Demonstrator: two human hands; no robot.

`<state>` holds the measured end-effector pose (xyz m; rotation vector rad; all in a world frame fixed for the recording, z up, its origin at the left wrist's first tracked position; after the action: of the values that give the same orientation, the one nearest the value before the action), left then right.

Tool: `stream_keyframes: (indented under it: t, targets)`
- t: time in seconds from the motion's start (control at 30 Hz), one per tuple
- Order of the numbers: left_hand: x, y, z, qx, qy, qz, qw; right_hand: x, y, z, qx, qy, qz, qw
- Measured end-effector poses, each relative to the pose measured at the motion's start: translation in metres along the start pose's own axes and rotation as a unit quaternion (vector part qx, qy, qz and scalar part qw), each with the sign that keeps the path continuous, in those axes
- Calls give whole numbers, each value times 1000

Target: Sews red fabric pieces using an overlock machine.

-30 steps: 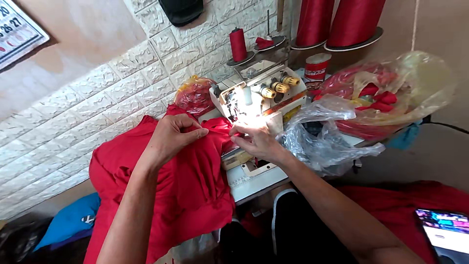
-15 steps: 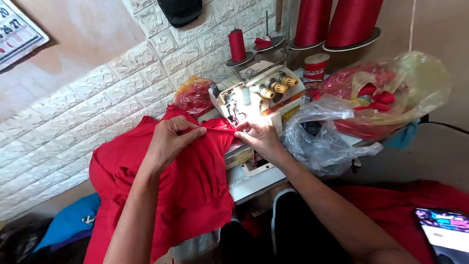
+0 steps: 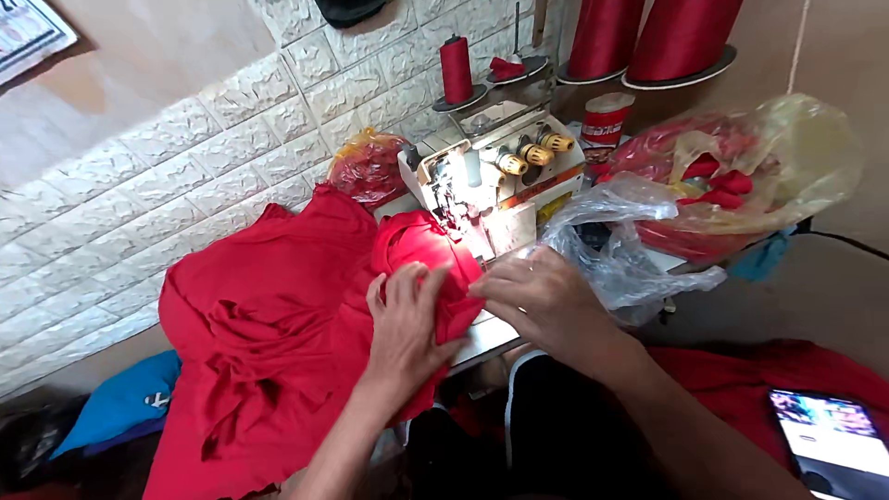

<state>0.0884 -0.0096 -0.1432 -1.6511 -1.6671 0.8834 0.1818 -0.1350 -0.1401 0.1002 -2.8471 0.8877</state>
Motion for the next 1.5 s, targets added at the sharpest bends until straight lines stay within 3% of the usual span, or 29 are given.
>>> stream_keyframes:
  t: [0.07, 0.13, 0.33, 0.47, 0.57, 0.7, 0.77, 0.9, 1.03, 1.13, 1.2, 1.27, 1.33, 1.43, 1.5]
  targets:
    - [5, 27, 23, -64, 25, -115, 991, -8, 10, 24, -8, 47, 14, 999]
    - [8, 26, 29, -124, 32, -161, 979, -12, 18, 36, -26, 72, 30, 997]
    - [11, 1, 4, -151, 63, -190, 968, -23, 26, 35, -87, 96, 42, 991]
    - [18, -5, -19, -75, 88, -164, 980, -32, 28, 19, -105, 88, 26, 990]
    - [27, -10, -36, 35, 119, -95, 988, -38, 29, 3, -103, 68, 24, 992]
    - [41, -24, -55, 198, 49, 18, 979, -55, 37, -15, -55, 62, -1, 997]
    - [46, -34, -64, 225, 28, 40, 973, -59, 39, -22, -29, 51, 0, 998]
    - [48, -61, -82, 170, 75, -7, 983, -59, 39, -33, 15, 27, 14, 999]
    - [31, -80, -88, 101, 90, 65, 989, -54, 35, -47, 25, 18, -29, 999]
    - [17, -87, -88, 23, 51, 164, 985, -38, 21, -70, 26, -35, -64, 997]
    - [17, -75, -81, -21, -26, 186, 982, -33, 15, -85, 46, -59, -61, 995]
    - [16, -40, -64, 22, -91, 120, 988, -36, 9, -92, 69, -45, -54, 995]
    - [14, -6, -47, 37, -100, 8, 994, -39, 3, -86, 86, -10, -74, 993]
    - [-1, -1, -29, -59, 1, -188, 980, -28, -7, -49, 83, 8, -46, 995]
    - [-1, -2, -19, -80, 53, -212, 973, -22, -5, -18, 55, 15, -21, 998]
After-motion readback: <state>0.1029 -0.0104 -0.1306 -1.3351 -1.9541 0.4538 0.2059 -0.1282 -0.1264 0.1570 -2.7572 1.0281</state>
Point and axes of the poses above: each hand's wrist, its own z-axis away from the middle knuckle, its own y-axis out of the palm, x = y × z, the point moved 8 cm from there along -z, towards the middle knuckle
